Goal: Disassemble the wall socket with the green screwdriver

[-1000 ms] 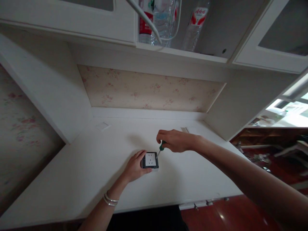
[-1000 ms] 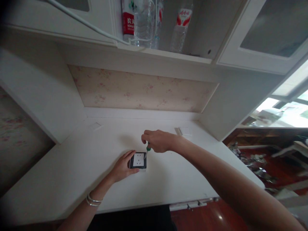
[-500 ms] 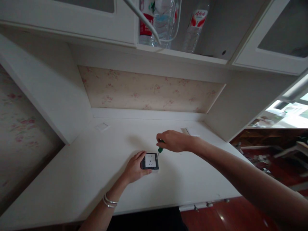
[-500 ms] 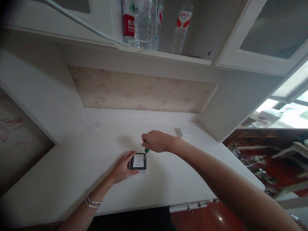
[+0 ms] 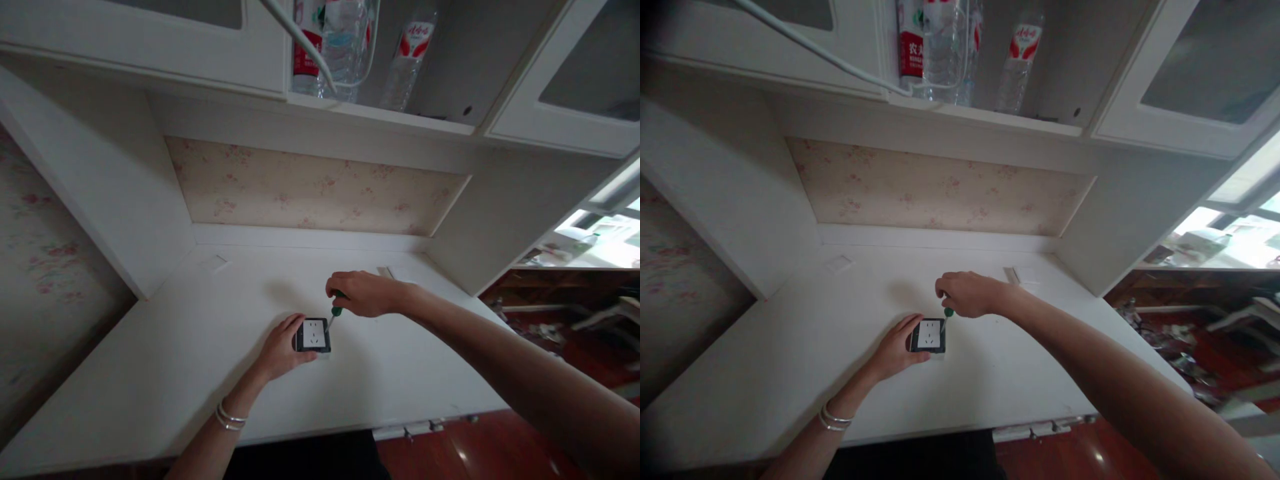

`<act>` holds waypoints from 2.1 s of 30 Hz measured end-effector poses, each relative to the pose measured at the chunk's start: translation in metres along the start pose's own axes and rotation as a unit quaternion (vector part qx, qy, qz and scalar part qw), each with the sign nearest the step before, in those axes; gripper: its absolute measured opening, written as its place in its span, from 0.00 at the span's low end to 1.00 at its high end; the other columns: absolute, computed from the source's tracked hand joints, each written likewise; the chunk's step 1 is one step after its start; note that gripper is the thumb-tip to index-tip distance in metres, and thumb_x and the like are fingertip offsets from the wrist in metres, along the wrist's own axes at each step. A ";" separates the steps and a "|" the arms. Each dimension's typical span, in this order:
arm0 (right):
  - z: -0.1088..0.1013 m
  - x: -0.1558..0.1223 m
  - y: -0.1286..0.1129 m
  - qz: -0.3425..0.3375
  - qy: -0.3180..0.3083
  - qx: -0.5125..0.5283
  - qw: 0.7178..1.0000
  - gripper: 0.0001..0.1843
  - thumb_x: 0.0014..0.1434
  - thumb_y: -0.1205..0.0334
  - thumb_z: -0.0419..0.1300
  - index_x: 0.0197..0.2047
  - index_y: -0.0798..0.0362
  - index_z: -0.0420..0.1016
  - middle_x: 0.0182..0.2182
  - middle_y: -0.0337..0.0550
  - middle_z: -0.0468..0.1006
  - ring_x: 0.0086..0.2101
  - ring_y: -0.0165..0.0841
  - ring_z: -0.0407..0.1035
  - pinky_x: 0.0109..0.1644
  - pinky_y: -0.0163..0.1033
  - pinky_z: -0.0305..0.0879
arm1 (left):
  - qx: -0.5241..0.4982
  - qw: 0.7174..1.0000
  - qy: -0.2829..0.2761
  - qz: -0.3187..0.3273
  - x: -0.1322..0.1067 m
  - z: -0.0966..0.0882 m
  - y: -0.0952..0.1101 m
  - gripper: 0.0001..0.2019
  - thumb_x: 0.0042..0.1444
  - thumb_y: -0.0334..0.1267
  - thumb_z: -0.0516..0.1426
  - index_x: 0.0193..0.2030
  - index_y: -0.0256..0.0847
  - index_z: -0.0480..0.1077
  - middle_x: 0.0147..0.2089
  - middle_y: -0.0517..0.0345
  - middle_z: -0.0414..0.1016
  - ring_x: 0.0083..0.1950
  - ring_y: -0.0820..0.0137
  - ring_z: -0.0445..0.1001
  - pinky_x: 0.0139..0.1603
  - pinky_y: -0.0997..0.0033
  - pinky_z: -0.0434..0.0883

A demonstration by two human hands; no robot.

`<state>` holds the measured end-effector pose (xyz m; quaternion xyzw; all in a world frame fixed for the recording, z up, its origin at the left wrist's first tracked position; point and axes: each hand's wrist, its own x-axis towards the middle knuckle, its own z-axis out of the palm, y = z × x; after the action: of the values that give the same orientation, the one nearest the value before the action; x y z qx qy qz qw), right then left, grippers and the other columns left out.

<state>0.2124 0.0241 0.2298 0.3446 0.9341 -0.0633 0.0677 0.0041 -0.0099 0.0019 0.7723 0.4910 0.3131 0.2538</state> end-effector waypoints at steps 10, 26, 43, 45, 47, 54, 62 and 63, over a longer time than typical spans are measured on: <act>0.005 0.003 0.000 0.081 0.019 -0.062 0.995 0.18 0.66 0.54 0.46 0.50 0.54 0.69 0.44 0.53 0.75 0.41 0.43 0.72 0.40 0.43 0.63 | -0.012 1.000 -0.001 -0.005 -0.001 0.000 -0.001 0.48 0.40 0.52 0.66 0.67 0.40 0.52 0.67 0.45 0.54 0.66 0.54 0.57 0.65 0.56 0.58; -0.007 0.009 -0.005 0.044 -0.027 -0.011 0.999 0.15 0.64 0.56 0.50 0.46 0.53 0.73 0.40 0.50 0.79 0.39 0.39 0.72 0.40 0.40 0.63 | -0.067 0.997 0.017 -0.017 -0.002 -0.005 0.005 0.42 0.36 0.47 0.69 0.60 0.43 0.60 0.57 0.49 0.68 0.56 0.56 0.68 0.58 0.56 0.65; -0.003 0.009 -0.002 -0.020 -0.010 0.010 1.000 0.23 0.54 0.59 0.61 0.54 0.50 0.68 0.54 0.49 0.68 0.41 0.36 0.71 0.44 0.38 0.64 | -0.046 0.999 0.010 -0.003 -0.001 -0.006 0.003 0.44 0.35 0.48 0.69 0.61 0.43 0.60 0.58 0.49 0.66 0.58 0.55 0.66 0.59 0.57 0.64; -0.004 0.011 -0.003 0.020 -0.013 0.009 1.000 0.27 0.54 0.50 0.62 0.54 0.52 0.68 0.52 0.52 0.70 0.42 0.39 0.71 0.43 0.40 0.64 | -0.049 0.999 0.008 -0.001 -0.001 -0.007 0.004 0.43 0.36 0.48 0.69 0.61 0.43 0.60 0.58 0.49 0.66 0.58 0.56 0.66 0.59 0.58 0.64; -0.004 0.013 -0.005 0.088 -0.019 -0.010 0.996 0.27 0.58 0.43 0.55 0.53 0.54 0.69 0.46 0.54 0.75 0.42 0.43 0.71 0.42 0.43 0.64 | -0.048 0.999 0.006 0.001 -0.002 -0.007 0.004 0.43 0.37 0.49 0.69 0.61 0.43 0.60 0.58 0.49 0.66 0.58 0.57 0.66 0.60 0.58 0.64; -0.008 0.009 -0.009 0.001 -0.031 0.013 0.999 0.23 0.57 0.60 0.58 0.57 0.51 0.65 0.52 0.50 0.72 0.46 0.40 0.70 0.46 0.40 0.63 | -0.045 0.999 0.008 0.002 -0.001 -0.005 0.001 0.43 0.36 0.49 0.69 0.61 0.42 0.60 0.58 0.49 0.66 0.58 0.56 0.66 0.60 0.58 0.63; -0.004 0.012 -0.005 0.059 -0.017 -0.019 0.998 0.19 0.64 0.56 0.49 0.54 0.53 0.68 0.47 0.53 0.75 0.45 0.43 0.71 0.46 0.44 0.63 | -0.053 0.998 0.013 -0.005 -0.001 -0.006 0.003 0.42 0.36 0.49 0.69 0.60 0.44 0.61 0.58 0.51 0.66 0.57 0.56 0.66 0.59 0.58 0.64; -0.004 0.012 -0.005 0.031 -0.024 -0.012 0.999 0.17 0.62 0.59 0.51 0.53 0.52 0.69 0.48 0.51 0.74 0.44 0.41 0.71 0.46 0.42 0.63 | -0.054 0.998 0.013 -0.005 -0.001 -0.005 0.002 0.42 0.35 0.49 0.69 0.59 0.44 0.61 0.57 0.51 0.67 0.57 0.56 0.66 0.59 0.57 0.64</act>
<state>0.2002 0.0285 0.2325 0.3713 0.9217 -0.0580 0.0964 0.0010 -0.0115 0.0066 0.7504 0.4807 0.3484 0.2905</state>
